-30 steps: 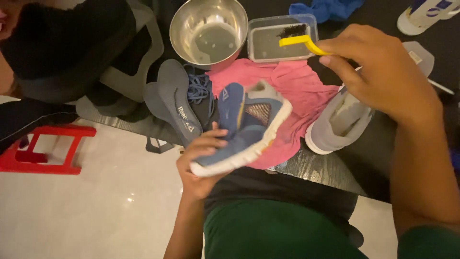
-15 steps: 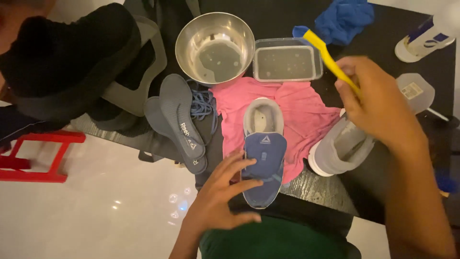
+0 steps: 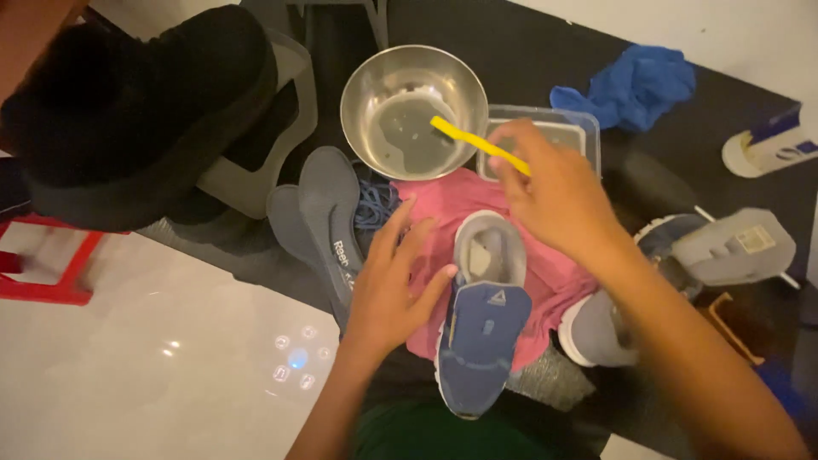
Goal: The person cleans a blue and white sneaker using a yellow brush. They scrub the orange and white sole, dip the brush in a container of water, and then scrub the blue upper part of the shoe. The shoe is placed on a pink cloth on a table.
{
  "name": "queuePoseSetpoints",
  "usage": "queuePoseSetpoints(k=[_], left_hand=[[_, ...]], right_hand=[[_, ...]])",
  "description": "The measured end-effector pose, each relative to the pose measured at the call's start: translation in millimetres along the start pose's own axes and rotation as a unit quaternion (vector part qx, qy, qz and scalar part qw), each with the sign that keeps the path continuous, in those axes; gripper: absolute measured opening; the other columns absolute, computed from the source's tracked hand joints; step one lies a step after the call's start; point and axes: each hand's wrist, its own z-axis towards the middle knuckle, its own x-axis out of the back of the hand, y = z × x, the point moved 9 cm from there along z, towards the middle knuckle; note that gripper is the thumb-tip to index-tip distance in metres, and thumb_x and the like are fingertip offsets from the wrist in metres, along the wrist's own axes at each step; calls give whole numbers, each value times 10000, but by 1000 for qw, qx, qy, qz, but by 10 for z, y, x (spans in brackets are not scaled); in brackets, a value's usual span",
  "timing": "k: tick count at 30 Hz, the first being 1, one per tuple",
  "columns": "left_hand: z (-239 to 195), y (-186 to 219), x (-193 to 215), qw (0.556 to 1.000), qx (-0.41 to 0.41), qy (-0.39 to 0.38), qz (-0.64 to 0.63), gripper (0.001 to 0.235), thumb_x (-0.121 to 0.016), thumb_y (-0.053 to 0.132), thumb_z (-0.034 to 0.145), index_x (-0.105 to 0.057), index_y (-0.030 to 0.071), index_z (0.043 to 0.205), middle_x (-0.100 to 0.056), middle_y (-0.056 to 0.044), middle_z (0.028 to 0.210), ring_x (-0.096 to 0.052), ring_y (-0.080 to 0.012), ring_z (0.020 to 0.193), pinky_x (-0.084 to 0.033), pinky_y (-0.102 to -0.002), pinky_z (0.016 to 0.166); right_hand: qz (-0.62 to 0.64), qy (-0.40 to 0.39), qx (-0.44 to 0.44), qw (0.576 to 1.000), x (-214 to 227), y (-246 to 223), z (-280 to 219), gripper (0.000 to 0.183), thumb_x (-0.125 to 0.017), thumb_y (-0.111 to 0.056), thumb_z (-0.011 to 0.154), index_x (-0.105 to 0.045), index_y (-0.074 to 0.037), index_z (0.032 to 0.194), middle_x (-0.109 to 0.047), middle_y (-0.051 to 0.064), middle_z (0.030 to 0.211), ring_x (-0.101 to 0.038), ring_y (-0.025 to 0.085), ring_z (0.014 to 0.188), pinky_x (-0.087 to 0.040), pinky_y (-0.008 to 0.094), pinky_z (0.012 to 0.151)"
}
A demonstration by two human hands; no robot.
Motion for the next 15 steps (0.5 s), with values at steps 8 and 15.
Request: queuePoseSetpoints(k=[8, 15], left_hand=[[222, -322, -296, 996, 52, 66, -6, 246, -621, 211, 1002, -677, 164, 1237, -654, -91, 1241, -681, -356, 1165, -539, -452, 970], [567, -13, -462, 995, -21, -27, -91, 312, -457, 244, 1085, -641, 33, 1222, -655, -100, 1238, -620, -305, 1155, -457, -428, 1051]], right_hand=[[-99, -7, 75, 992, -350, -149, 469, 149, -631, -255, 1012, -685, -194, 1137, -743, 135, 879, -736, 413, 867, -570, 527, 759], [-110, 38, 17, 993, 336, 16, 213, 207, -616, -320, 1096, -760, -227, 1212, -771, 51, 943, -700, 354, 764, -489, 501, 636]])
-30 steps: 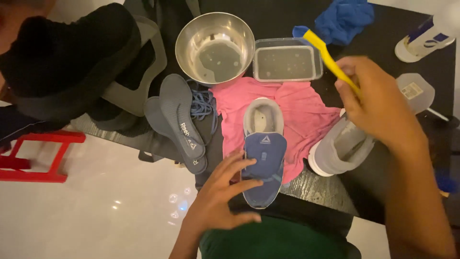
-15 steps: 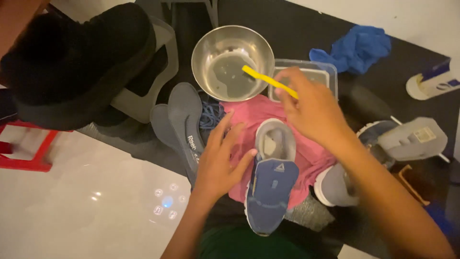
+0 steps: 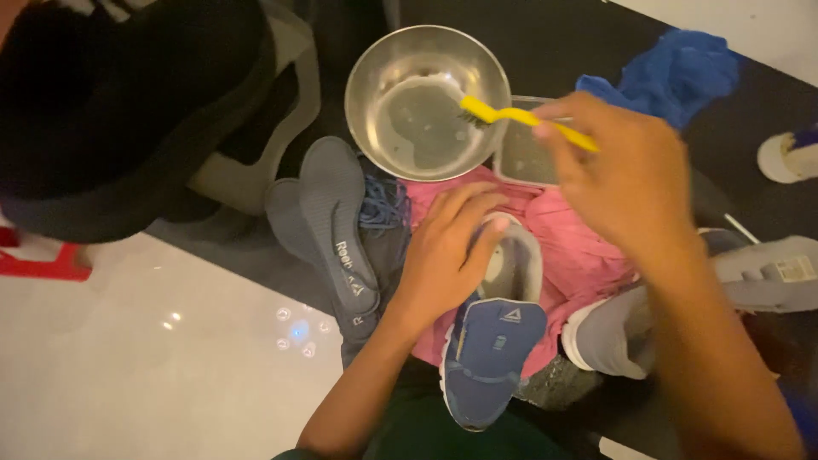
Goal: The person cleans a blue and white sneaker using a yellow brush. They scrub the orange and white sole, dip the brush in a container of water, and then scrub the blue upper part of the shoe. The shoe is placed on a pink cloth on a table.
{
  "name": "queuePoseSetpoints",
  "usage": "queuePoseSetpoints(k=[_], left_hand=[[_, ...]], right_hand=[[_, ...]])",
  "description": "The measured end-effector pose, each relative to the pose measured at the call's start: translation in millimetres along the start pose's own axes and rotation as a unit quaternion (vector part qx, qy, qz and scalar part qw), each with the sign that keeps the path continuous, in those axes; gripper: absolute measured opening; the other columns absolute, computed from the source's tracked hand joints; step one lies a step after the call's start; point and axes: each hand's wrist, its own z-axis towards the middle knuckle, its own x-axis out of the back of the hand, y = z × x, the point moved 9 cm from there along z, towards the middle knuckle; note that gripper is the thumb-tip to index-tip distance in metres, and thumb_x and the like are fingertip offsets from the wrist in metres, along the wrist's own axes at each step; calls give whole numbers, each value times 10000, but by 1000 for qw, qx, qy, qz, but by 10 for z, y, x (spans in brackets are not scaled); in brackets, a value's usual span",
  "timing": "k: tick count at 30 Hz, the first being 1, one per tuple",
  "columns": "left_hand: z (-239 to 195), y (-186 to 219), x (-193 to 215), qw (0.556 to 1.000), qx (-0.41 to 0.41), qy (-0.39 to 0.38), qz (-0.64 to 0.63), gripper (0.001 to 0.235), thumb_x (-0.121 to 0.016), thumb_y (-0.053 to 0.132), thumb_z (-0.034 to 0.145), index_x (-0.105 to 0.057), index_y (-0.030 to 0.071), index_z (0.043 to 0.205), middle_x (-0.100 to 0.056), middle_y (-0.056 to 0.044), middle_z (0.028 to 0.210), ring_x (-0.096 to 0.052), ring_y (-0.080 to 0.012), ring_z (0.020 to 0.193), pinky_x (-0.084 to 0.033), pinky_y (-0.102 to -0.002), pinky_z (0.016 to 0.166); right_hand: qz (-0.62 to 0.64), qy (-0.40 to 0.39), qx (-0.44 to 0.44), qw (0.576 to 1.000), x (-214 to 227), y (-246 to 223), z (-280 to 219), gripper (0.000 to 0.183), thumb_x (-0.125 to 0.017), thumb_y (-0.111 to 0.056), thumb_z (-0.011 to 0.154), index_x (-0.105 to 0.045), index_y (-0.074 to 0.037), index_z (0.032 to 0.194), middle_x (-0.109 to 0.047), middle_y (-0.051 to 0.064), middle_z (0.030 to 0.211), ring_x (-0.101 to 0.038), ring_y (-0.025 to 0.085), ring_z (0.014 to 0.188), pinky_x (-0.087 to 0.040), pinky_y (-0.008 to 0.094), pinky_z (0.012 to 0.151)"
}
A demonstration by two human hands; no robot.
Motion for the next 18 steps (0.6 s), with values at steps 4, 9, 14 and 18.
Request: queuePoseSetpoints(k=[4, 9, 14, 18], left_hand=[[62, -163, -332, 995, 9, -94, -45, 406, -414, 339, 1091, -644, 82, 1306, -525, -142, 1517, -496, -349, 1400, -351, -532, 1195], [93, -391, -453, 990, 66, -117, -48, 415, -415, 308, 1074, -619, 112, 1377, -475, -164, 1579, -433, -337, 1446, -301, -500, 1211], [88, -318, -419, 991, 63, -103, -60, 399, -414, 338, 1085, -628, 114, 1337, -499, -153, 1550, -449, -332, 1450, -324, -487, 1206], [-25, 112, -85, 998, -53, 28, 21, 298, -464, 230, 1090, -678, 44, 1185, -666, -150, 1260, -627, -338, 1176, -469, -455, 1063]], right_hand=[[-10, 40, -42, 998, 160, 505, -343, 130, -674, -208, 1086, -776, -130, 1107, -741, -27, 889, -625, 242, 654, -438, 413, 641], [2, -35, -141, 989, -289, 1053, -611, 227, -650, -301, 991, -737, -212, 1181, -761, 91, 921, -690, 364, 843, -479, 489, 698], [-10, 3, -116, 993, -212, 1061, -653, 214, -691, -249, 1012, -736, -181, 1210, -765, 76, 959, -696, 338, 810, -499, 479, 671], [2, 81, -45, 996, 11, 920, -732, 190, -663, -140, 1127, -759, -48, 1263, -718, 78, 901, -635, 241, 721, -445, 397, 625]])
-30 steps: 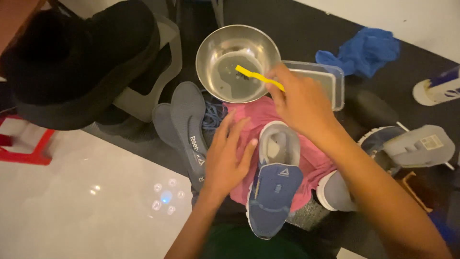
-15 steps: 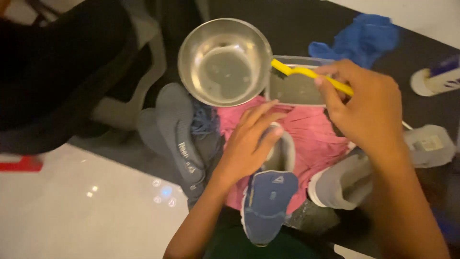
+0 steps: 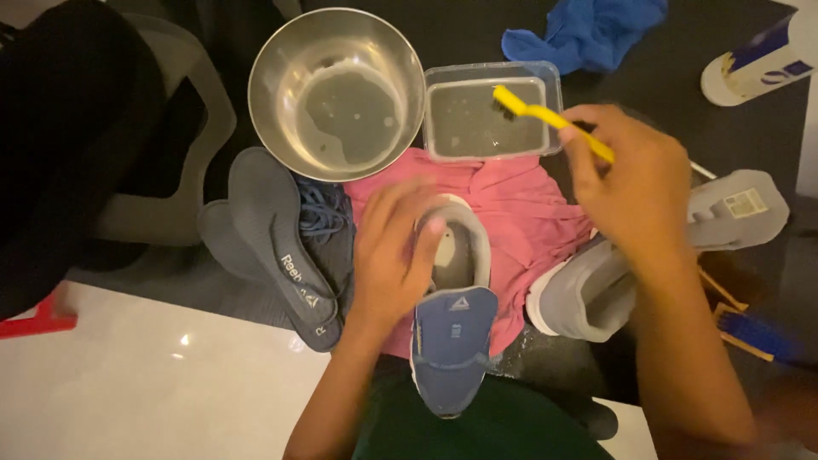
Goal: The person cleans a blue and white sneaker using a yellow brush. They scrub the orange and white sole, dip the brush in a container of water, and then scrub the blue upper part of the shoe. The shoe is placed on a pink cloth on a table.
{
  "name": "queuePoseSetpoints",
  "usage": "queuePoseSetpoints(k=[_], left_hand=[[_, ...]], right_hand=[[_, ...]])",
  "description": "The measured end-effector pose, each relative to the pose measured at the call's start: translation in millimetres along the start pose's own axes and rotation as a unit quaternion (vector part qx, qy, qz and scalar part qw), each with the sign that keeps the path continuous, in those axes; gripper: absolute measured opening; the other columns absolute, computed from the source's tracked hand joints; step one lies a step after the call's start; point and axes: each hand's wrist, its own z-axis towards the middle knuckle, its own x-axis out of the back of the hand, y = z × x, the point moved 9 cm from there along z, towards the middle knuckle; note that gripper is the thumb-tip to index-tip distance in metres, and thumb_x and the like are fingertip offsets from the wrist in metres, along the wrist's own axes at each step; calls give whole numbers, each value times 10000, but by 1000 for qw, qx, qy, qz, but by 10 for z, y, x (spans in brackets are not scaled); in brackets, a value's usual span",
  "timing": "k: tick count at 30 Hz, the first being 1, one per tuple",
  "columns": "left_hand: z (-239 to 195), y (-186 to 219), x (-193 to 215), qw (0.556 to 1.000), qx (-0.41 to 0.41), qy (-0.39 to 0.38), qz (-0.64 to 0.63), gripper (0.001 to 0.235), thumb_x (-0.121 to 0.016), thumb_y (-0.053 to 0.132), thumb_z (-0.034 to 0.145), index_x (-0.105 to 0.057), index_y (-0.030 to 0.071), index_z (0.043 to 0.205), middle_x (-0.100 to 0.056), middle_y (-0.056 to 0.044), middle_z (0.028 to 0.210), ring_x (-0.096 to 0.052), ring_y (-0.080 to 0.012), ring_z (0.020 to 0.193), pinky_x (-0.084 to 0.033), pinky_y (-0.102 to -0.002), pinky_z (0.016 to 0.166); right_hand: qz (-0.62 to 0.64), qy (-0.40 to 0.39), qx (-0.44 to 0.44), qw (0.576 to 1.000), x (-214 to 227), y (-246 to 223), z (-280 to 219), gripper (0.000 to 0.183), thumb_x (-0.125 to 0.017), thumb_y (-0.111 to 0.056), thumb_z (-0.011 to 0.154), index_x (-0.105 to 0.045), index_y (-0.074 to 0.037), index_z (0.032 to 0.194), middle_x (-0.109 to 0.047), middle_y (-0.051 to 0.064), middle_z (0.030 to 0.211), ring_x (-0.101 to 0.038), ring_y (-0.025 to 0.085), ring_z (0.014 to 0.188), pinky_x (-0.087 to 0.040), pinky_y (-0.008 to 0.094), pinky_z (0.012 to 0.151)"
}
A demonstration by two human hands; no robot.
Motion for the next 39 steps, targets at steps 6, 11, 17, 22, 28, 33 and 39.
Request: queuePoseSetpoints(k=[6, 11, 17, 22, 28, 33, 39], left_hand=[[-629, 499, 331, 992, -63, 0, 112, 184, -544, 141, 1042, -639, 81, 1187, -665, -146, 1159, -662, -326, 1036, -531, -459, 915], [-1418, 474, 522, 992, -75, 14, 101, 173, -550, 59, 926, -647, 74, 1067, -625, -139, 1031, -616, -323, 875, -514, -448, 811], [-1870, 665, -8, 967, -123, -159, 154, 387, -567, 158, 890, -674, 212, 1258, -551, -153, 1417, -545, -378, 1243, -466, -565, 979], [-1968, 590, -122, 958, -166, -68, 223, 310, -692, 204, 967, -701, 254, 1273, -537, -100, 1464, -549, -358, 1262, -498, -553, 994], [-1904, 718, 63, 974, -178, -3, 138, 237, -531, 143, 1061, -695, 46, 1203, -655, -133, 1309, -557, -490, 1304, -526, -533, 1085], [-1877, 332, 455, 941, 147, 221, -212, 381, -602, 231, 996, -569, -36, 1266, -534, -161, 1308, -567, -271, 1209, -727, -387, 758], [-2256, -577, -75, 794, 304, 242, -467, 288, -650, 262, 938, -464, 80, 1062, -581, -83, 1152, -620, -166, 1021, -551, -301, 768]], right_hand=[[-14, -6, 9, 1000, 35, 13, -130, 223, -587, -119, 1140, -751, -18, 1250, -765, 124, 1090, -687, 342, 880, -476, 451, 701], [-48, 12, 16, 999, 87, -2, -309, 191, -547, -88, 1152, -697, -54, 1266, -727, 105, 1070, -636, 386, 910, -400, 489, 794], [-114, 16, -9, 993, 15, 79, -539, 215, -558, -89, 1139, -724, -107, 1274, -726, 107, 1071, -586, 400, 989, -292, 523, 902], [-67, 45, -12, 997, 55, 113, -628, 221, -518, 35, 1099, -639, -50, 1263, -692, 159, 1109, -590, 428, 968, -252, 588, 1005], [-31, 139, 3, 990, 565, -59, -886, 180, -546, 51, 1093, -585, -13, 1257, -649, 210, 1124, -558, 423, 990, -339, 536, 897], [49, 167, 50, 983, 909, -151, -1273, 206, -526, -13, 1016, -678, 1, 1154, -664, 118, 1046, -615, 293, 963, -328, 482, 1012], [34, 59, 4, 998, 748, -488, -1399, 248, -746, -300, 1124, -747, -119, 955, -706, -18, 959, -543, 197, 833, -261, 495, 961]])
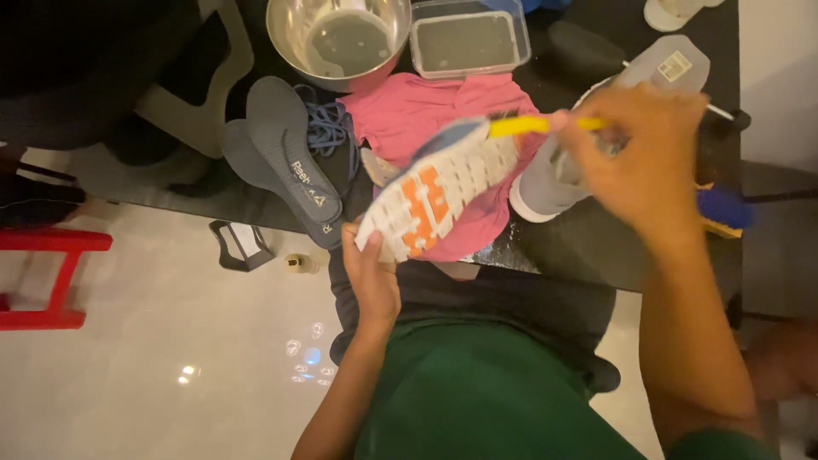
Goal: The person cleans a blue and white sneaker using a yellow brush. They scrub the orange and white sole, dip the brush in a container of water, and then scrub the blue upper part of the shoe. The shoe is placed on a pink cloth on a table.
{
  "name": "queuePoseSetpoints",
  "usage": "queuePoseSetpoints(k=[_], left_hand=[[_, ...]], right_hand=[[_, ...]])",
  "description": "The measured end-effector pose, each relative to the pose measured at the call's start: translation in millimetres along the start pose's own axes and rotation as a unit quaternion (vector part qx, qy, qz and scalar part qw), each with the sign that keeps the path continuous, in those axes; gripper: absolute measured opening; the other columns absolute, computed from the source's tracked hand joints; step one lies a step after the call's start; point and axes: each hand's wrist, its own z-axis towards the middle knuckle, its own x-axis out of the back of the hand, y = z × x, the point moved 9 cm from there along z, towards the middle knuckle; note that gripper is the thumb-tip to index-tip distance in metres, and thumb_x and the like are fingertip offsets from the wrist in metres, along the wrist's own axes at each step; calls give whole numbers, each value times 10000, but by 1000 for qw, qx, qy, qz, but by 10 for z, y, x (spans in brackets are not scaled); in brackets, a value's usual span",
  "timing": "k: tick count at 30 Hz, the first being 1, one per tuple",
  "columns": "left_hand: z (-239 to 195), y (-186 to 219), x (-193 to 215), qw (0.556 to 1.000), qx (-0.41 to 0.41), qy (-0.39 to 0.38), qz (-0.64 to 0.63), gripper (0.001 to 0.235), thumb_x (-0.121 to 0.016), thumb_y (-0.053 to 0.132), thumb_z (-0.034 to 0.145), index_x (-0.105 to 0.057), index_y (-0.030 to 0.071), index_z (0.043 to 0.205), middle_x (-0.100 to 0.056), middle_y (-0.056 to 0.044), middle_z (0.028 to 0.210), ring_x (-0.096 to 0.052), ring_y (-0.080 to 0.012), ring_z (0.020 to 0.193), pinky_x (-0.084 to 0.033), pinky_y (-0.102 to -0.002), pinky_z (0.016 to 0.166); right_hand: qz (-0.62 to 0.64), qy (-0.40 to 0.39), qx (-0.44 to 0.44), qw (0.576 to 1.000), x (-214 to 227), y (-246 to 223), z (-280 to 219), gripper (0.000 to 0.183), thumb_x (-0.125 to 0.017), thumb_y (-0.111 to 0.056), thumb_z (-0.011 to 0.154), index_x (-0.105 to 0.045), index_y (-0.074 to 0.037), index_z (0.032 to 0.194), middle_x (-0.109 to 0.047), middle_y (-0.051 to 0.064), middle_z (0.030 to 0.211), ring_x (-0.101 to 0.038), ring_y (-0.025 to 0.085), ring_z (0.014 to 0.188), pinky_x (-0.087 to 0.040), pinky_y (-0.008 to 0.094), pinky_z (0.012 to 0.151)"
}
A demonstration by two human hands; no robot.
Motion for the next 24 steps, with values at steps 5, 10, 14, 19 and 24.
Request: queuePoseSetpoints(k=[5, 10, 14, 19, 24], left_hand=[[-29, 265, -54, 984, -60, 12, 168, 429, -581, 346, 919, -554, 68, 1244, -584, -95, 1197, -609, -179, 1074, -563, -304, 787], [38, 657, -325, 929, -182, -67, 317, 320, -604, 391, 983, -539, 80, 1025, -651, -122, 1166, -626, -226, 1092, -481, -359, 928], [68, 792, -519, 876, -218, -123, 413, 391, -822, 302, 780, -581, 88, 1002, -660, -92, 992, -653, -227, 919, -504, -349, 840], [149, 818, -596, 847, -218, -130, 467, 398, -563, 292, 1050, -626, 31, 1344, -641, -89, 966, -622, -195, 880, -497, -317, 803], [307, 755, -491, 848, -198, -85, 483, 370, -516, 359, 1069, -703, 81, 1226, -684, -47, 946, -637, -164, 861, -485, -315, 779]], right_hand=[[-54, -11, 72, 996, -458, -99, 42, 346, -826, -440, 1013, -710, -162, 843, -708, -50, 855, -571, 201, 828, -278, 455, 918], [22, 7, 131, 991, -584, -450, 34, 462, -862, -429, 943, -587, -163, 684, -658, -59, 740, -559, 197, 801, -259, 451, 953], [28, 28, 108, 993, -585, -340, -73, 461, -905, -453, 880, -599, -160, 699, -626, -46, 748, -535, 212, 771, -247, 433, 950], [-76, 82, 69, 991, -418, 30, -159, 581, -1006, -481, 910, -582, -149, 691, -594, -16, 794, -480, 292, 861, -257, 464, 986], [-75, 95, 114, 986, -607, -444, -74, 573, -869, -686, 864, -619, -190, 728, -661, -34, 804, -567, 301, 969, -278, 487, 978]])
